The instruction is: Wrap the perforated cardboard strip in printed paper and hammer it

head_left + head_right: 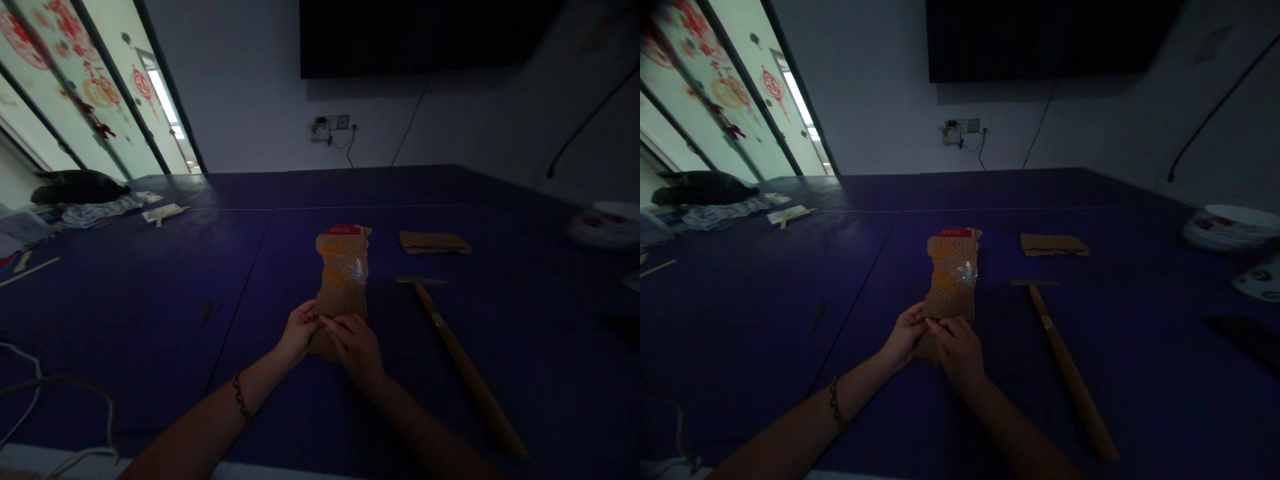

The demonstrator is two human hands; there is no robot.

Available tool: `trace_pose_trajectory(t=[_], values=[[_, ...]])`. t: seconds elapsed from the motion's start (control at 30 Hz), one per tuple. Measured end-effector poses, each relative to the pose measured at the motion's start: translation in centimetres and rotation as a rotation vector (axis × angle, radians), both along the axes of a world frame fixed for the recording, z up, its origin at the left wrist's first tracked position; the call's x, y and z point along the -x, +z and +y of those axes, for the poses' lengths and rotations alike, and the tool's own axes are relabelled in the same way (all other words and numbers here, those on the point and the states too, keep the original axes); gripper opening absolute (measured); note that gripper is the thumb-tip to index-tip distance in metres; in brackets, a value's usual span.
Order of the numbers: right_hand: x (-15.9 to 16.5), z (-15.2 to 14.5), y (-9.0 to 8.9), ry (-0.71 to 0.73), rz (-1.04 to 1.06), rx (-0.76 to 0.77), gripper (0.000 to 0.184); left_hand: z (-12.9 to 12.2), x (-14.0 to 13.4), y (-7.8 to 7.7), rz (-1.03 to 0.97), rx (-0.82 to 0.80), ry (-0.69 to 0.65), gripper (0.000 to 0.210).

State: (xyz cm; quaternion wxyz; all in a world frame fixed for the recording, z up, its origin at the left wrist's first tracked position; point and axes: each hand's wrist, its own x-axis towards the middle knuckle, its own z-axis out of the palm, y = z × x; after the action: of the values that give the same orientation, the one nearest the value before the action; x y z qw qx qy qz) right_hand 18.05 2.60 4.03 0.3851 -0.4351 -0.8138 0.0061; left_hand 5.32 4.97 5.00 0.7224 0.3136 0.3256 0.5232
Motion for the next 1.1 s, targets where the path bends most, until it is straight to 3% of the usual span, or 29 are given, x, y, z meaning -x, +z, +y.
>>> trace_pose_trajectory(t=[0.37,0.53,0.77,0.97,1.1], values=[[0.0,0.2,-0.2,-0.041,0.047,0.022,0.028,0.0,-0.2,-0.3,0.062,-0.034,0.013,0.039],[0.3,0.5,0.3,-0.093,0.066,-0.001,0.024,-0.1,-0.3,-0.1,0.122,-0.108,0.002,0.073],[0.4,1.0,0.5,-0.099,0.057,-0.001,0.022,0.0,0.3,-0.6,0.411,-0.188,0.07,0.023],[0.7,0.7,0.3,-0.1,0.051,-0.015,0.022,-0.1,0.5,-0.4,0.458,-0.17,0.094,0.019],[-0.4,1.3,1.9,-0.098,0.068,-0.073,0.031,0.2,0.6,-0.3,0.472,-0.15,0.13,0.017]])
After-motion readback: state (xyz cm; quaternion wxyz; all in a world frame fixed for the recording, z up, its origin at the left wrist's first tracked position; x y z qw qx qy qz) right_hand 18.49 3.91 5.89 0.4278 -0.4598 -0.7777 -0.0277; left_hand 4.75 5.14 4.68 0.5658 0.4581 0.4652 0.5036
